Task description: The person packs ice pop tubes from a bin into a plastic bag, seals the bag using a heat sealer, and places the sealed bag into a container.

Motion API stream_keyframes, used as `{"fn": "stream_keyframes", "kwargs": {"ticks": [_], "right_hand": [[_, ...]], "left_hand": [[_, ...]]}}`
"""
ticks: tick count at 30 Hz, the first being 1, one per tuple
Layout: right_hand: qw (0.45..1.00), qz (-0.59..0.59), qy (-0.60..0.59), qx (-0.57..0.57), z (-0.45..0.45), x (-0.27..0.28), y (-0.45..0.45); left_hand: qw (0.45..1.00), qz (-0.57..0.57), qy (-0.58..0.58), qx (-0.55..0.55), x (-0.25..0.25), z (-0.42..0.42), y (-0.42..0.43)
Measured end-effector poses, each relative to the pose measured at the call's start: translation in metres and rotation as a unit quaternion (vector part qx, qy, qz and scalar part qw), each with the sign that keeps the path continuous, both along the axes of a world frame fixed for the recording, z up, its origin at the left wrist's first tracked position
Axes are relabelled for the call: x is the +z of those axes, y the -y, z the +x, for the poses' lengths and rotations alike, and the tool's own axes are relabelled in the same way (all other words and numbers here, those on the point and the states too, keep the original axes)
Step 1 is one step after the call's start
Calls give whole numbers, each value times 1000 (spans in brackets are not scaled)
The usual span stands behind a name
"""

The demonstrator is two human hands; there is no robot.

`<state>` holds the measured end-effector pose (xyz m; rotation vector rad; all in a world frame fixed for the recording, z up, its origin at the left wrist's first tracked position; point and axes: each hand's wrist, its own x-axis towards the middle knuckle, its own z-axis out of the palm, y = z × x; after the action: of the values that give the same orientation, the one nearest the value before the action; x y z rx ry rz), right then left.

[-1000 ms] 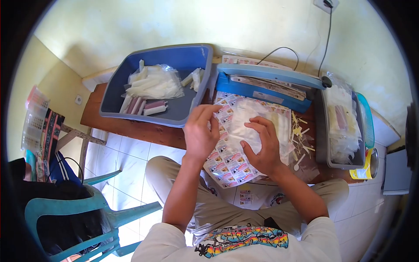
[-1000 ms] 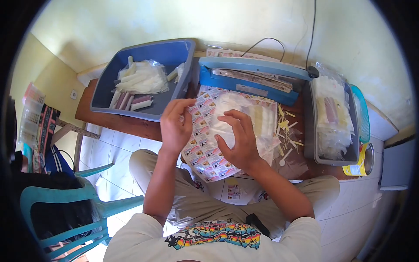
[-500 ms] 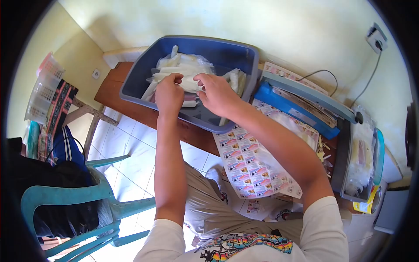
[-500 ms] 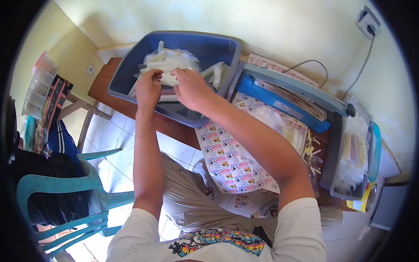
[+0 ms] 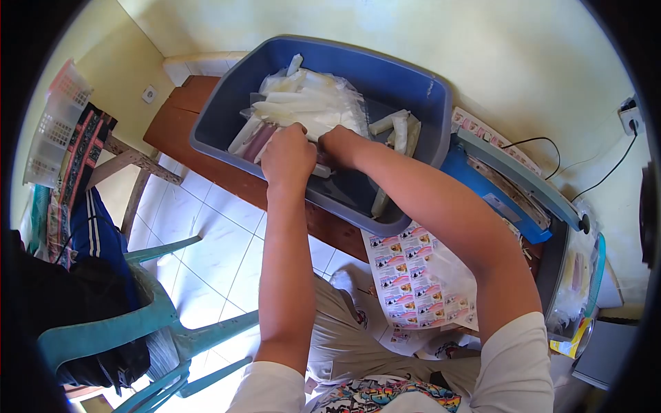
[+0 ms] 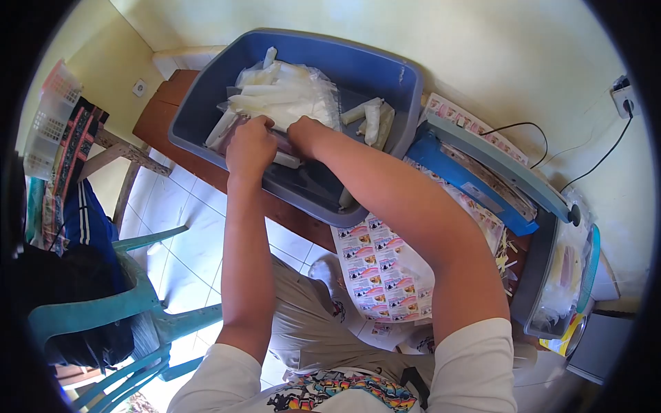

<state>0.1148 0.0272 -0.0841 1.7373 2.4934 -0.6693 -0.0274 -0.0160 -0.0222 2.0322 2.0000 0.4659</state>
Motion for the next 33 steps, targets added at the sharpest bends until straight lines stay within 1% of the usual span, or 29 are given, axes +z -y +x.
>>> {"fn": "stream_keyframes", "kwargs": {"ticks": [1, 3, 5, 7, 11, 13, 14, 16, 17, 18, 19, 20, 21, 22, 23, 24, 25, 26, 27, 28, 30, 31, 32, 33], "right_hand": [[999, -21, 42, 3, -2, 0, 2], [999, -23, 44, 3, 0, 7, 8], [999, -23, 49, 4, -1, 15, 13], [997, 53, 50, -19, -2, 15, 15], [995, 64, 55, -44, 1, 36, 19], [993, 77, 9, -85, 2, 43, 24], [993, 80, 12, -87, 4, 47, 29], [985, 120, -72, -103, 9, 53, 40], [984, 124, -67, -106, 14, 56, 46], [971, 179, -122, -101, 19, 57, 53], [952, 232, -175, -95, 25, 58, 59], [952, 233, -171, -98, 33, 59, 66], [940, 251, -209, -98, 39, 65, 76], [926, 269, -247, -98, 45, 71, 85], [925, 271, -246, -102, 51, 77, 97], [910, 302, -261, -112, 58, 81, 109], [894, 332, -275, -122, 66, 85, 122], [893, 334, -272, -130, 74, 88, 136], [880, 350, -283, -149, 82, 93, 151], [867, 366, -294, -168, 89, 95, 167], [865, 353, -296, -200, 107, 98, 198], [862, 345, -301, -216, 116, 99, 216], [859, 338, -306, -231, 124, 99, 233], [864, 338, -279, -248, 130, 100, 251]], "left_hand": [[1000, -3, -1, -2, 2, 1, 0], [997, -56, -42, -14, 6, 3, -1], [997, -53, -46, -16, 0, 2, -4], [998, -47, -47, -16, 3, 3, -3], [997, -62, -39, -12, 7, 4, -2], [997, -60, -34, -16, 5, 4, -3], [997, -64, -35, -15, 7, 4, -5], [997, -65, -32, -16, 2, 1, -6], [999, -19, 1, -44, -4, 0, -7], [996, 28, 34, -72, -8, 1, -7], [996, 31, 39, -75, -11, 1, -10], [989, 67, 71, -114, -15, 2, -12], [978, 103, 102, -152, -14, 4, -9], [977, 103, 104, -155, -13, 8, -5], [961, 112, 167, -191, -13, 12, 0], [939, 120, 229, -228, -8, 19, 6], [937, 120, 230, -235, -4, 25, 11], [919, 108, 276, -258, -1, 32, 18], [899, 94, 322, -280, 4, 40, 26], [897, 90, 323, -288, 8, 48, 36], [860, 49, 398, -314, 15, 65, 56], [858, 47, 399, -320, 16, 75, 67], [845, 65, 394, -356, 18, 85, 79], [830, 84, 388, -391, 20, 95, 90]]}}
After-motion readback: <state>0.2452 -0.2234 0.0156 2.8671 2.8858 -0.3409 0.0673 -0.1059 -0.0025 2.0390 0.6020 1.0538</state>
